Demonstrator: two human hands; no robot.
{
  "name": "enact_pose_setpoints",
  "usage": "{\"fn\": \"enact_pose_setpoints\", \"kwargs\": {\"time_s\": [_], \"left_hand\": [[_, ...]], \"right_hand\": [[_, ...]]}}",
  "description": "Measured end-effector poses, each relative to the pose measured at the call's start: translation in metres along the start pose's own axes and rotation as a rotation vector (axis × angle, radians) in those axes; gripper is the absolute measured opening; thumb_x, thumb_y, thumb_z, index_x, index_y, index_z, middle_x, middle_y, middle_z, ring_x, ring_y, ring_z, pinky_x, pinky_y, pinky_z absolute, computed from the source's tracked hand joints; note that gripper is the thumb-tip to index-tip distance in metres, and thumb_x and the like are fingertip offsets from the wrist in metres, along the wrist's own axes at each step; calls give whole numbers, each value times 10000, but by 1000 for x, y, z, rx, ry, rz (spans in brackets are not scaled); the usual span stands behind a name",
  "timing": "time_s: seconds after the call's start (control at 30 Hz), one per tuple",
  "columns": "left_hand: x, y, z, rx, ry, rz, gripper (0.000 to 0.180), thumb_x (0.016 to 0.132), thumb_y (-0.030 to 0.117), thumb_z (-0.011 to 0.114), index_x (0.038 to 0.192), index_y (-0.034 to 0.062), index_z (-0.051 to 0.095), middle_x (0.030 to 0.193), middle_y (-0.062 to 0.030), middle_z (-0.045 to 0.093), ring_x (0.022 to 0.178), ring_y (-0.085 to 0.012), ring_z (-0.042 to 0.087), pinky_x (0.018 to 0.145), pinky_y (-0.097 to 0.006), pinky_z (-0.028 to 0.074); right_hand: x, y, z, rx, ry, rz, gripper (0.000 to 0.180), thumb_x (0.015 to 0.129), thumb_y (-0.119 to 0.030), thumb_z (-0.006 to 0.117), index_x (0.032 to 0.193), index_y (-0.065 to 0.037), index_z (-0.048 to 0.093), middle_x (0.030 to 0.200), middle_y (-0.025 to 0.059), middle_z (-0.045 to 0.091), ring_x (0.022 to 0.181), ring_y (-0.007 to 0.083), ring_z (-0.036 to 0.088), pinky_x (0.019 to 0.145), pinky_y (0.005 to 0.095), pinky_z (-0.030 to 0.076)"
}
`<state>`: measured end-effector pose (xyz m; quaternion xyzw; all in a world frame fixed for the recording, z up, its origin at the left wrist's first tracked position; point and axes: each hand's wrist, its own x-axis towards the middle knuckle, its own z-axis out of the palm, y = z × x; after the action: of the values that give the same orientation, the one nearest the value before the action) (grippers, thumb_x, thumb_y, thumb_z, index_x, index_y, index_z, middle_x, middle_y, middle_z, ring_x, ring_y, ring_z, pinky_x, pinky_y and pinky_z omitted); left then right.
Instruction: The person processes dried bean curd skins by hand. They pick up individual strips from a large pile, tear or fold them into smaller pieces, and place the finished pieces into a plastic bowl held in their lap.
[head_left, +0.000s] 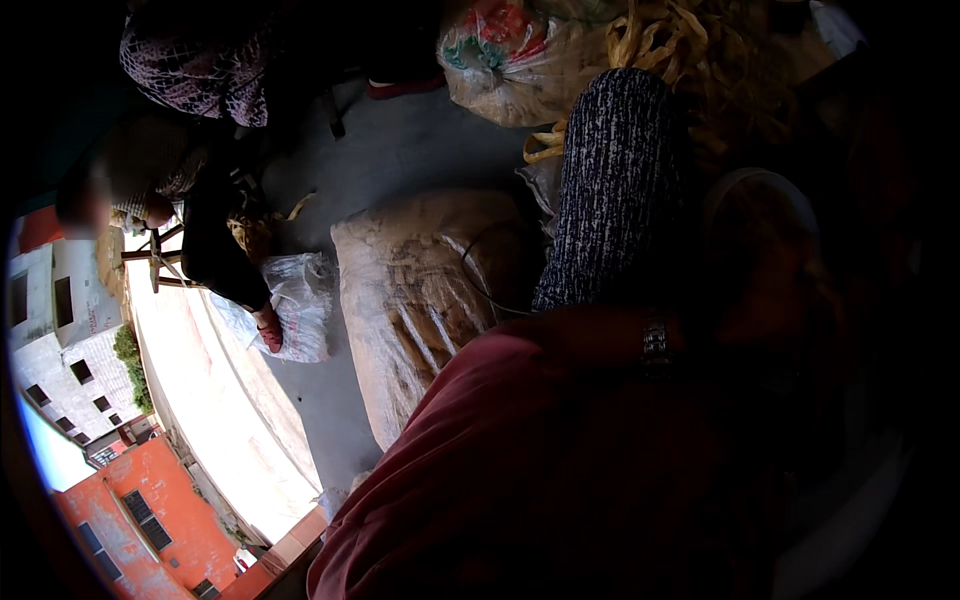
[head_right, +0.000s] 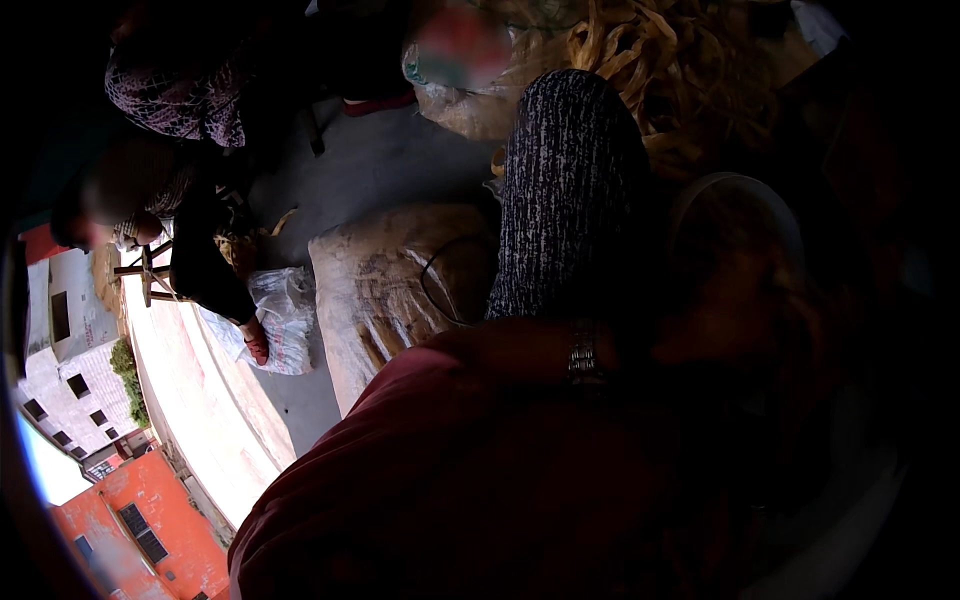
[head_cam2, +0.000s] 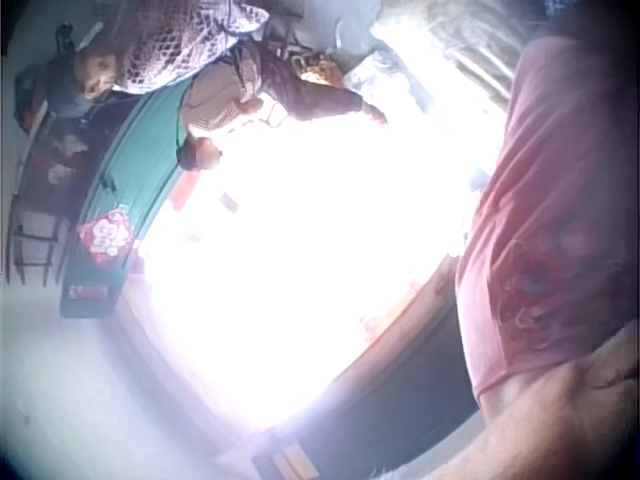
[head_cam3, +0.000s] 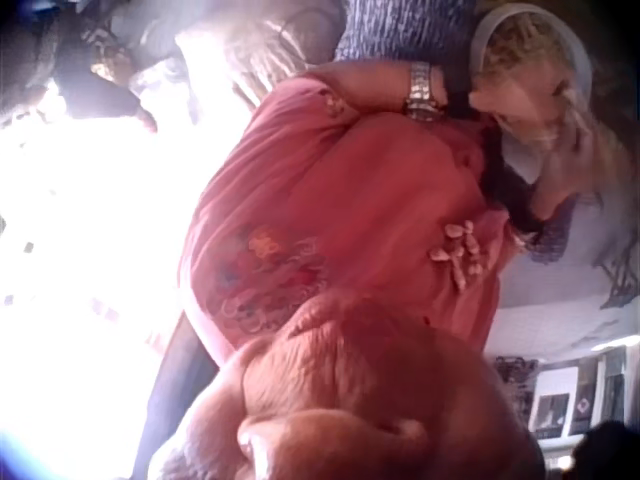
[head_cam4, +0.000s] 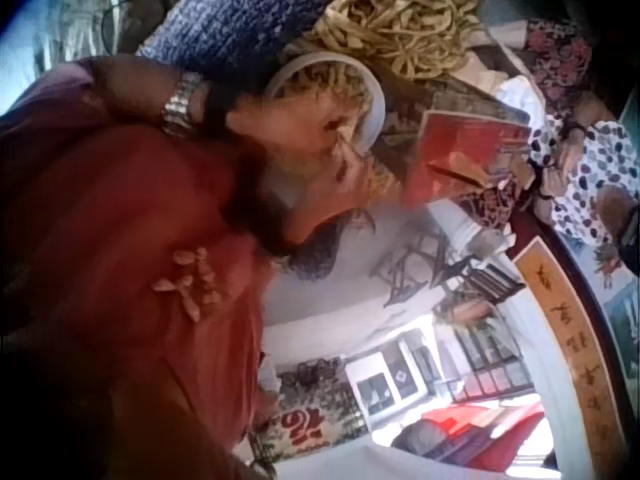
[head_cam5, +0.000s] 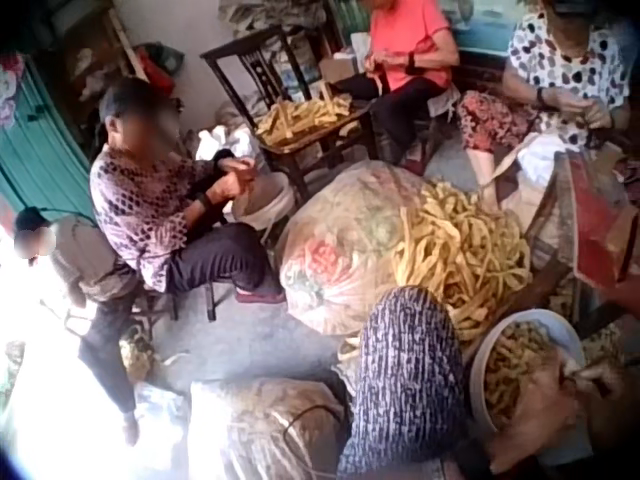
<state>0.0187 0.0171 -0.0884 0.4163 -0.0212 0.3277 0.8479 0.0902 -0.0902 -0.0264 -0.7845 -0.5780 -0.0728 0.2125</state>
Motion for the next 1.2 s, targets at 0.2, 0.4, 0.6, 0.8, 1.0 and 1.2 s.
{"fn": "enact_pose_setpoints", "kwargs": {"time_s": [0.2, 0.4, 0.6, 0.8, 1.0, 1.2], "left_hand": [[-3, 48, -8, 92, -206, -314, 305, 844, 84, 568, 1138, 56, 492, 1143, -110, 535, 1038, -169, 530, 818, -284, 471], [11, 82, 12, 699, -168, -534, 230, 781, 75, 624, 954, -9, 498, 807, -112, 637, 723, -168, 625, 633, -292, 503], [9, 78, 8, 651, -179, -635, 219, 796, 53, 584, 984, -22, 501, 796, -125, 638, 694, -150, 621, 589, -266, 495], [9, 72, 16, 658, -122, -575, 200, 798, 33, 571, 965, -35, 484, 726, -114, 627, 626, -140, 605, 548, -264, 484], [9, 69, 32, 883, -115, -455, 190, 767, -8, 560, 924, -27, 454, 722, -121, 590, 619, -182, 582, 561, -306, 472], [8, 68, 48, 963, -176, -379, 262, 750, -32, 548, 970, -21, 407, 787, -175, 561, 669, -273, 581, 621, -366, 475]], "right_hand": [[3, -41, -24, 1130, 6, 920, 283, 888, -145, 605, 1144, -42, 543, 913, 36, 608, 882, 116, 589, 688, 255, 519], [-7, -27, -19, 1078, -141, 768, 211, 869, -101, 588, 1067, -34, 555, 892, -13, 566, 807, 59, 566, 686, 205, 476], [-14, -20, -4, 1129, -72, 696, 177, 811, -114, 650, 958, -34, 590, 706, -29, 549, 608, 32, 533, 528, 193, 458], [-9, -26, -7, 1179, 3, 731, 137, 836, -108, 639, 909, -26, 556, 712, -23, 544, 604, 25, 529, 507, 190, 461], [-11, -22, -1, 1112, 111, 703, 148, 848, -119, 636, 874, -23, 525, 711, -19, 544, 604, 19, 510, 510, 184, 449], [-12, -21, 5, 1156, 272, 730, 159, 851, -145, 624, 861, -21, 525, 672, -17, 533, 571, 28, 486, 478, 194, 419]]}}
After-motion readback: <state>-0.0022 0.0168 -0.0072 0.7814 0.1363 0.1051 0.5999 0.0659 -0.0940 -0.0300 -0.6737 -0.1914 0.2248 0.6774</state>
